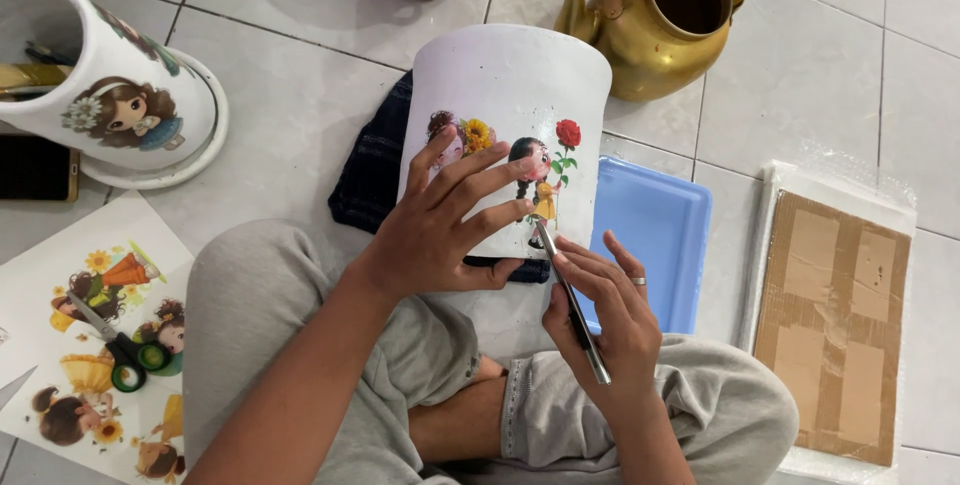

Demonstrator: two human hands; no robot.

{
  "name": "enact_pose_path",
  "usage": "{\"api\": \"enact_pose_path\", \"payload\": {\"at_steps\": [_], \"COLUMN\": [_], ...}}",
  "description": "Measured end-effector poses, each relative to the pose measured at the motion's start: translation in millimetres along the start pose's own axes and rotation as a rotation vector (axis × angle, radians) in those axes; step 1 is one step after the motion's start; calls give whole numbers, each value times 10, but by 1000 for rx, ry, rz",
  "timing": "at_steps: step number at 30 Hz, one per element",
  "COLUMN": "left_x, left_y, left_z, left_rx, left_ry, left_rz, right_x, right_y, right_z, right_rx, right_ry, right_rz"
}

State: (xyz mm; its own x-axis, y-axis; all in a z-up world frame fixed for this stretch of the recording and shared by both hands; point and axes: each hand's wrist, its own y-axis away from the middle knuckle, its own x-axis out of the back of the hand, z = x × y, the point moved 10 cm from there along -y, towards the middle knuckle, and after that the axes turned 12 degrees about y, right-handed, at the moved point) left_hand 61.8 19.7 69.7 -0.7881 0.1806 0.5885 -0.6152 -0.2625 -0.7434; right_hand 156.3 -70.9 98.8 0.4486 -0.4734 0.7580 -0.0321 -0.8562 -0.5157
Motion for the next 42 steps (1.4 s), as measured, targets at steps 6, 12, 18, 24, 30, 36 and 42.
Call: {"api": "enact_pose_path", "payload": {"at_steps": [6,12,18,24,30,36,42], "left_x": [6,-2,4,2,10,48,52], "left_y": [-12,-7,-10,-8,-13,-35,-37], "left_z": [10,12,17,20,21,36,41], "left_rx": [1,2,1,-2,-5,-3,-3], "left_ry": [-2,-1,3,-3,1,0,-3], "left_rz": [3,-5,-1,6,10,37,42], "right_x": [25,17,2,-1,-17,-36,-45], "right_y": [-19,5,10,24,29,62,75], "right_z": [-36,-47,-81,-103,-151,-162,-189], "right_rx": [-20,-17,-4,4,46,67,83], "right_ry": [8,12,38,67,133,136,145], "right_rz": [3,-12,-25,8,21,36,33]}}
